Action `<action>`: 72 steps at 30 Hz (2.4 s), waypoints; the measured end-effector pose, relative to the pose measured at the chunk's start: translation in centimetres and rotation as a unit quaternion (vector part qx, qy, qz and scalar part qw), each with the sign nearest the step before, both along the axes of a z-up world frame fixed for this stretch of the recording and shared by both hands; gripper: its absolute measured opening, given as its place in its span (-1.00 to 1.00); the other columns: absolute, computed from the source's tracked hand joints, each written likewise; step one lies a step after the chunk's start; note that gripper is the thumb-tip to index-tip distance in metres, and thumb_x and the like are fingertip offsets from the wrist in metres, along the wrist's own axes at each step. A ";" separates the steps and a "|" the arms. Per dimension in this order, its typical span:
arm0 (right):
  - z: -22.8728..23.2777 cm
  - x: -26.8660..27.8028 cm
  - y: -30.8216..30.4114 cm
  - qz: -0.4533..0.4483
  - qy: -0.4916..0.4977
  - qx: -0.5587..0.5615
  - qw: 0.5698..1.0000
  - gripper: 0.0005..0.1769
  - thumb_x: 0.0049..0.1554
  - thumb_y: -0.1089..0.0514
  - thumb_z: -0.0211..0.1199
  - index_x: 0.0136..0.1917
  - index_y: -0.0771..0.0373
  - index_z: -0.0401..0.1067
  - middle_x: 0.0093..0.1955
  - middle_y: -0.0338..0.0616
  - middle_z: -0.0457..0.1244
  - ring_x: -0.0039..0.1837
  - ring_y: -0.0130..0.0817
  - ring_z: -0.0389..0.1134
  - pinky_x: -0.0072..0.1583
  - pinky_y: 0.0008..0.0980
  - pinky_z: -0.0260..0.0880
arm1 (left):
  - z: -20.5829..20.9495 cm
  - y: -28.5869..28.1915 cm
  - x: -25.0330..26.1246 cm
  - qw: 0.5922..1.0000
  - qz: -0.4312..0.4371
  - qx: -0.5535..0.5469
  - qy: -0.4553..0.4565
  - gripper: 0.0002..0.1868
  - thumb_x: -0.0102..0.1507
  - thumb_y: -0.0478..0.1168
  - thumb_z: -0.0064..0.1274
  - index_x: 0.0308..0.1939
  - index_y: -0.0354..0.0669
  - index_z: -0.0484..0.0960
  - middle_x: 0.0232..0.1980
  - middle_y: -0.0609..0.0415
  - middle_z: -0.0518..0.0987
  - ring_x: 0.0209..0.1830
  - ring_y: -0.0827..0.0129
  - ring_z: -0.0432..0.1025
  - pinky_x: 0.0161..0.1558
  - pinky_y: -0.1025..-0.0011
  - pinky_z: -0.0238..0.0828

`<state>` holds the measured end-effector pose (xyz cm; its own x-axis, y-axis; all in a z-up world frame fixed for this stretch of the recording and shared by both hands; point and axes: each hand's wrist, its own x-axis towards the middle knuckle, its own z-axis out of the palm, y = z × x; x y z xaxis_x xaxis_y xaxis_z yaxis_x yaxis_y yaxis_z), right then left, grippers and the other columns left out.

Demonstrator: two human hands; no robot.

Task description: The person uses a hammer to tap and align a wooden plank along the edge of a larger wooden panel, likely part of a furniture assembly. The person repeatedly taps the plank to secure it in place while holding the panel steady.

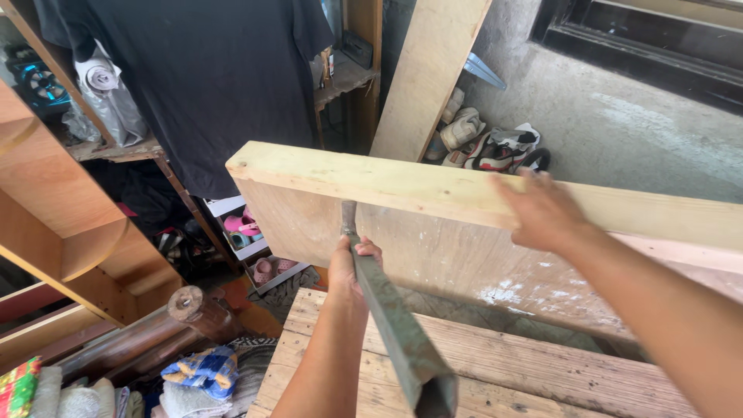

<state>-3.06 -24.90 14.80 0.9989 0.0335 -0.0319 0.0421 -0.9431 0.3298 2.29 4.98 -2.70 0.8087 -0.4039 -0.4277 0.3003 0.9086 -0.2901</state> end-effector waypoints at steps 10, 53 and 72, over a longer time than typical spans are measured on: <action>-1.1 2.0 6.3 -0.018 -0.021 0.019 0.999 0.09 0.04 0.04 0.39 0.69 -0.22 -0.12 0.60 0.31 -0.06 0.61 0.19 -0.03 0.48 0.10 0.11 | 0.3 -0.1 -0.2 1.000 -0.011 0.014 -0.010 -0.63 0.39 -0.01 0.00 -0.11 -0.27 0.31 -0.38 0.00 0.40 -0.59 0.44 0.27 -0.59 0.54 0.29; -3.0 5.9 3.9 0.084 -0.008 0.013 0.996 0.27 -0.13 0.12 0.51 0.68 -0.07 -0.16 0.63 0.21 -0.13 0.59 0.18 -0.04 0.53 -0.08 0.03 | 0.1 5.6 -1.7 0.955 -0.104 0.187 -0.205 -0.83 0.23 -0.35 -0.03 -0.45 -0.23 0.34 -0.56 0.18 0.27 -0.65 0.58 0.18 -0.68 0.65 0.17; -2.0 5.0 4.6 0.091 -0.017 0.048 0.995 0.17 -0.10 0.25 0.38 0.66 -0.01 -0.13 0.61 0.17 -0.08 0.64 0.08 -0.09 0.56 -0.09 0.00 | 0.7 3.8 0.1 0.971 -0.015 0.221 -0.086 -0.89 0.20 -0.41 -0.09 -0.35 -0.28 0.28 -0.50 0.10 0.30 -0.61 0.53 0.23 -0.64 0.62 0.22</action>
